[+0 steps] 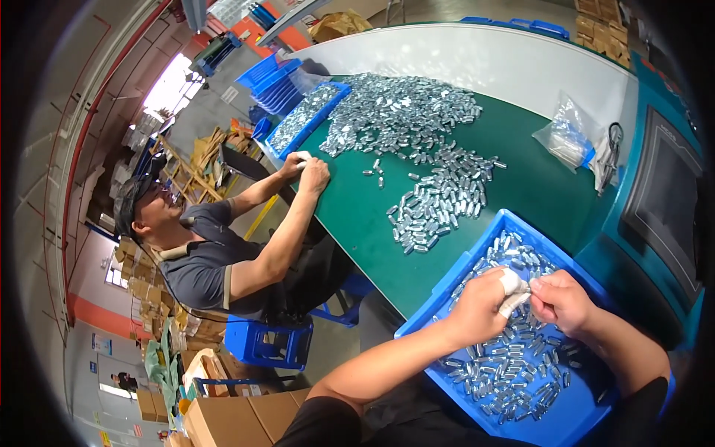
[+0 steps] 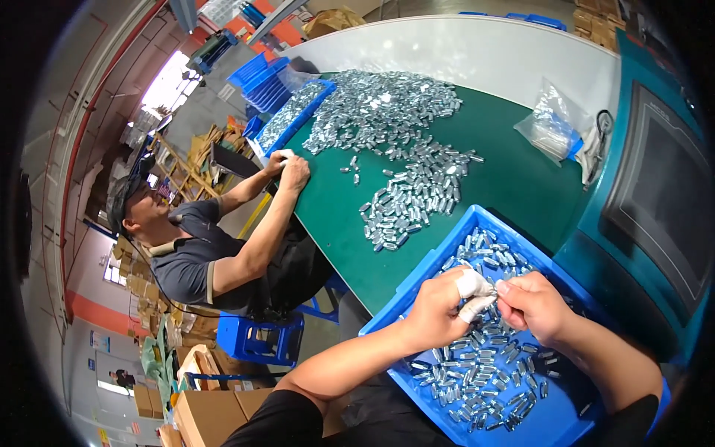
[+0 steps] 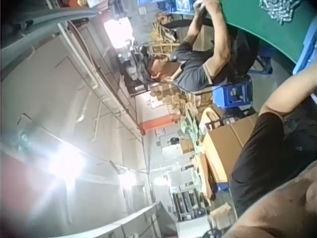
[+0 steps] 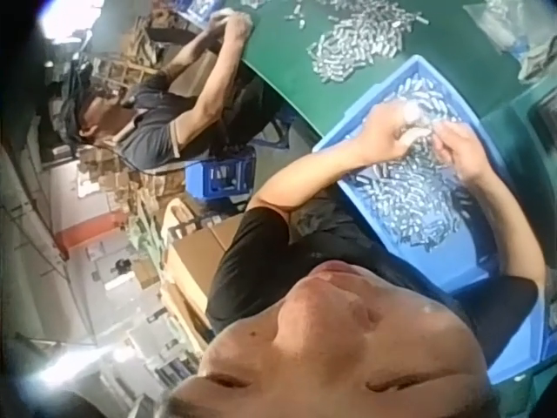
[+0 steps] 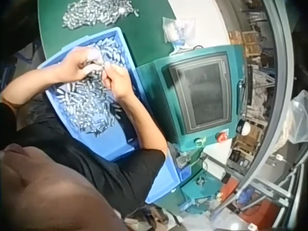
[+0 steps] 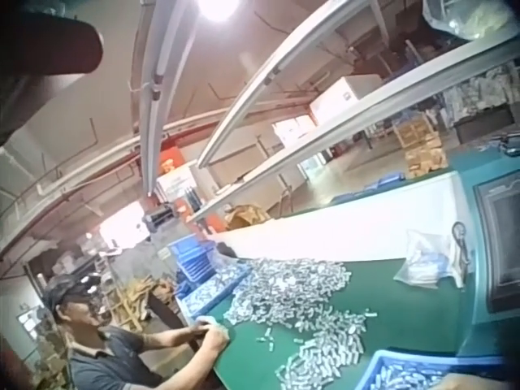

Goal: Inspecting and sorting small metal hardware components into a blue tray at a factory workstation.

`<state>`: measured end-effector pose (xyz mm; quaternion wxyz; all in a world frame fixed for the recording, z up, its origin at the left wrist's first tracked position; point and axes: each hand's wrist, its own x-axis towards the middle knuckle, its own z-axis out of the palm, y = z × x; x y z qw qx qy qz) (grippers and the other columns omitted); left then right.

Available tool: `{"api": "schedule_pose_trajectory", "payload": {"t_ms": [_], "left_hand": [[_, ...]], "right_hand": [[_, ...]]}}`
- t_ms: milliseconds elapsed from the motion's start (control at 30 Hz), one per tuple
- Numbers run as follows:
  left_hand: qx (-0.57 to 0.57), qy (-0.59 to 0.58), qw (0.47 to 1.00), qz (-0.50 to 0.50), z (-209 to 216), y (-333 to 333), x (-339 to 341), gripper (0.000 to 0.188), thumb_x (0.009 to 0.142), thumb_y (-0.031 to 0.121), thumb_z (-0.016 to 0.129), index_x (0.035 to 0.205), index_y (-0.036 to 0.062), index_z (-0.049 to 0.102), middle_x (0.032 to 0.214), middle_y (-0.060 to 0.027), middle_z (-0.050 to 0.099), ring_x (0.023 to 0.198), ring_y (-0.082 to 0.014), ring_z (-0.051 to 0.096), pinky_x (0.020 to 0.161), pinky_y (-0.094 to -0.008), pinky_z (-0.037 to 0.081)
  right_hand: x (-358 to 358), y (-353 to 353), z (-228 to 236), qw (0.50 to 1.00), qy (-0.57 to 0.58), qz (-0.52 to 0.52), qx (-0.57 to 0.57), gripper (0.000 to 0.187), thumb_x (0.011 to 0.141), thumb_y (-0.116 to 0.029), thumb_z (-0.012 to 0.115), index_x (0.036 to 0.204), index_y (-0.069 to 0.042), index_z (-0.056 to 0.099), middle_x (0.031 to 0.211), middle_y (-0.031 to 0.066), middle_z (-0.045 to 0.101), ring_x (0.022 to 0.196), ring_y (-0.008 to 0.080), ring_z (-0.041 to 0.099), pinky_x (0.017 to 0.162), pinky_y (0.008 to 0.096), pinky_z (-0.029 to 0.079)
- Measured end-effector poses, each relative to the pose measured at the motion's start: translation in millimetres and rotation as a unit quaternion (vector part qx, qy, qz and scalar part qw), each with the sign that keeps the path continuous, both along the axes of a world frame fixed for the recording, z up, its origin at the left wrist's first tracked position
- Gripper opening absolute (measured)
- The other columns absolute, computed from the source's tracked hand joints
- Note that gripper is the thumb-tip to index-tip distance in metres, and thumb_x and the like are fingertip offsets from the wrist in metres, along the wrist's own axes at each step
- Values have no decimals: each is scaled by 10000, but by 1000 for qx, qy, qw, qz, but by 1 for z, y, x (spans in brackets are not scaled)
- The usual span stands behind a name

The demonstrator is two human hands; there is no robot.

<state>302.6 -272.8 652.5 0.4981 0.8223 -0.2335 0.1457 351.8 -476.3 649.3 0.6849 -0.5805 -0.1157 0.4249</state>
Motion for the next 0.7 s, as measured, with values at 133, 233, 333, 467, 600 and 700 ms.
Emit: {"api": "schedule_pose_trajectory", "payload": {"t_ms": [133,233,333,467,600,700], "left_hand": [[5,-10,1000,10,10,-2,1,196,805,-21,723,981,26,650,829,-110,646,749,-278,633,666,-349,501],[-8,51,998,-23,8,8,2,167,850,17,721,1002,19,653,864,-91,682,731,-173,671,635,-286,525],[-94,187,978,9,14,3,-2,117,899,44,699,996,6,646,857,-34,694,734,-72,648,591,-249,530],[-86,154,977,122,7,20,5,103,978,123,610,969,32,659,777,9,645,681,-63,585,626,-222,480],[-26,160,986,39,15,25,8,64,912,101,679,894,40,691,760,-21,657,707,-138,633,660,-283,503],[59,141,958,-241,23,7,-3,119,819,83,774,911,34,716,834,-85,691,772,-246,666,716,-345,529]], "right_hand": [[-2,3,10,1000,-28,-2,-10,483,1035,-325,475,641,-57,553,527,13,479,472,92,415,471,257,333],[-1,0,21,982,-163,29,-91,421,1022,-260,488,673,-48,590,560,29,538,513,110,500,508,276,394],[-2,1,24,938,-330,10,-110,366,991,-198,514,678,-25,595,574,83,570,525,155,554,536,309,435],[2,-2,17,880,-461,-84,-77,342,976,-146,495,674,-14,589,584,88,578,541,163,592,544,317,458],[9,-2,16,885,-442,-134,-67,335,982,-130,483,685,-6,579,584,83,569,524,160,577,530,306,449],[9,1,10,872,-466,-144,-43,342,996,-146,490,696,-10,583,572,71,556,506,142,554,513,286,434]]}}
